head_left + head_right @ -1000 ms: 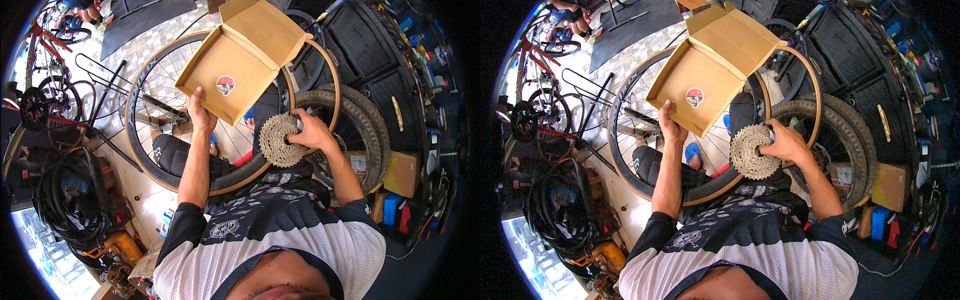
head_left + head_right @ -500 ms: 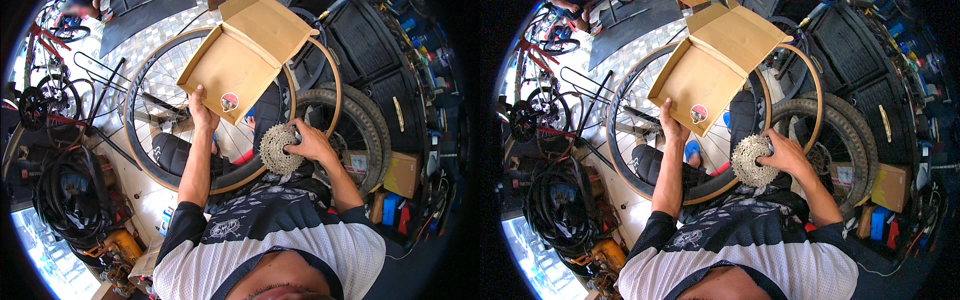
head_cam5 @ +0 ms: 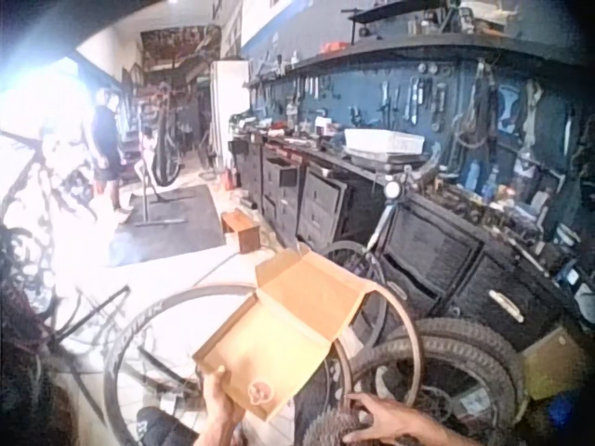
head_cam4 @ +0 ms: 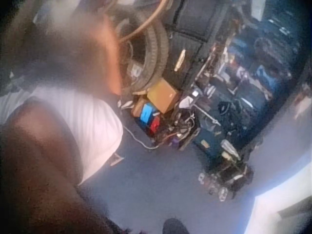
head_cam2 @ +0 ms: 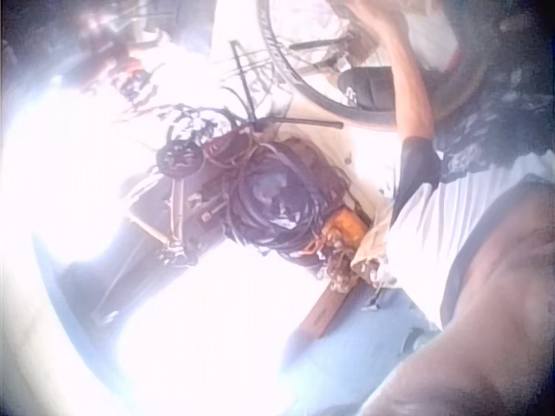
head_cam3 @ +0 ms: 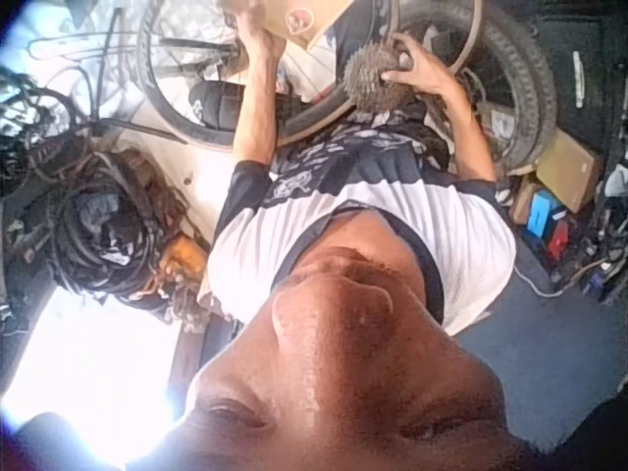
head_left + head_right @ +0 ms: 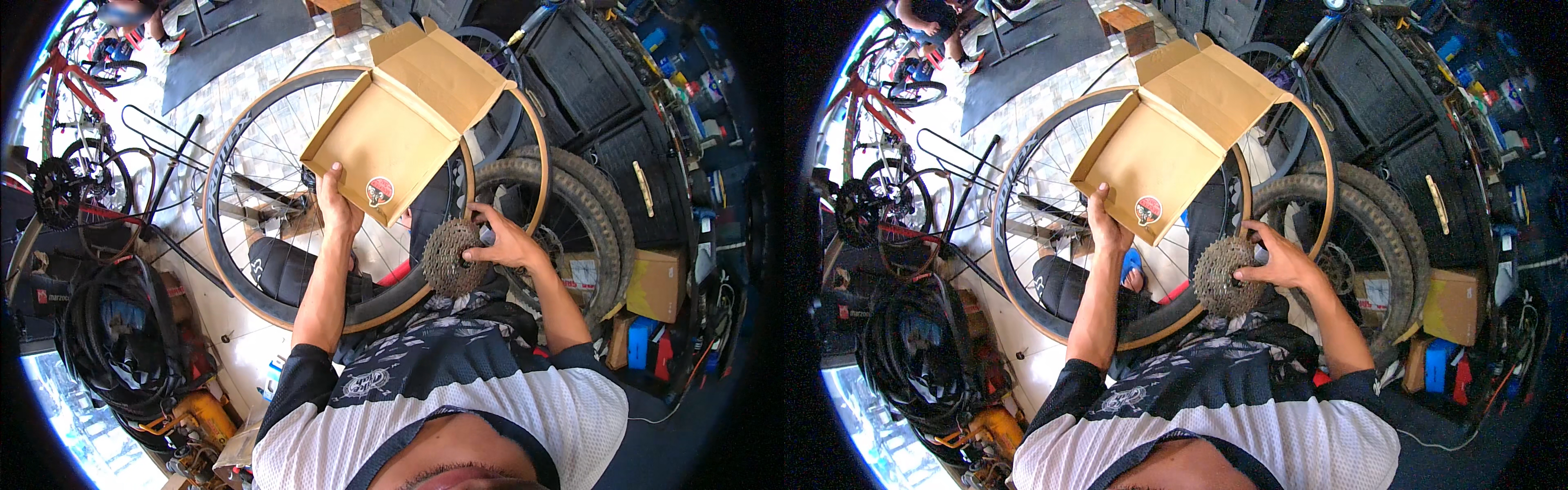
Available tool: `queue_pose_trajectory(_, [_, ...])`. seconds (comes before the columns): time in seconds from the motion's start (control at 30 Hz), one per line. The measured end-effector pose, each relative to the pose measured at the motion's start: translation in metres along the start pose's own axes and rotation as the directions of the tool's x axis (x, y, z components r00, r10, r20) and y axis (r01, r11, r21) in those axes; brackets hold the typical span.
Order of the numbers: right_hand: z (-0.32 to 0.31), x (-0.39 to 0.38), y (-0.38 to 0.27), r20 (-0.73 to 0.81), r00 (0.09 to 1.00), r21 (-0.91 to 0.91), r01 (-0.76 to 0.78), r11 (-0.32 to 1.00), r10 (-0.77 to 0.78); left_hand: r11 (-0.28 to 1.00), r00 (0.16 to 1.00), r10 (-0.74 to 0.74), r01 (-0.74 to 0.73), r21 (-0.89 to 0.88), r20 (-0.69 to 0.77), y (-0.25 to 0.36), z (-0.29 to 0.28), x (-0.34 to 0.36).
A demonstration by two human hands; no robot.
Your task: The person installs a tire onto a bicycle wheel, inflates it using a floor pump, and then unpacks a new cassette from a box. They handle the tire, wheel, pump, and cassette throughout the process.
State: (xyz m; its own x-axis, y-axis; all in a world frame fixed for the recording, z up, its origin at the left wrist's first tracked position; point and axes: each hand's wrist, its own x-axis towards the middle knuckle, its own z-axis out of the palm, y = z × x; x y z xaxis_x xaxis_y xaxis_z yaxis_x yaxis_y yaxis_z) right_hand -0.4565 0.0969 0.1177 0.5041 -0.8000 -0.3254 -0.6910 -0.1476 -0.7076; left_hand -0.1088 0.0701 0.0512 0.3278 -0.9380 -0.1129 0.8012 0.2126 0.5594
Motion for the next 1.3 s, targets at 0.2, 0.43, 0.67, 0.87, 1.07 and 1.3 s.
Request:
queue_pose_trajectory(0.2, [-0.004,0.007,0.008,-0.188,0.982,0.166,0.033,0.986,-0.001,0.999,0.999,-0.034,0.034,0.010,-0.005,-0.001,0.005,-0.006])
queue_pose_trajectory(0.43, [-0.020,0.032,-0.037,-0.240,0.968,0.685,0.119,0.719,0.068,0.995,0.992,-0.099,0.101,-0.019,0.077,-0.022,0.000,-0.008])
queue_pose_trajectory(0.67, [-0.010,0.044,-0.049,-0.250,0.954,0.781,0.097,0.617,0.166,0.980,0.991,-0.137,0.137,0.144,-0.007,-0.018,0.021,-0.027])
queue_pose_trajectory(0.87, [-0.011,0.045,-0.046,-0.356,0.914,0.762,0.163,0.627,0.195,0.996,0.991,-0.078,0.072,0.059,0.112,-0.034,0.033,-0.022])
queue_pose_trajectory(1.07, [-0.029,0.049,-0.042,-0.400,0.897,0.781,0.228,0.582,0.185,0.988,0.905,-0.154,0.129,0.091,0.397,-0.056,0.002,-0.024])
queue_pose_trajectory(1.3, [-0.087,0.026,-0.015,-0.592,0.752,0.726,0.341,0.598,0.291,0.279,0.685,-0.387,-0.552,0.786,0.618,-0.031,0.069,-0.090])
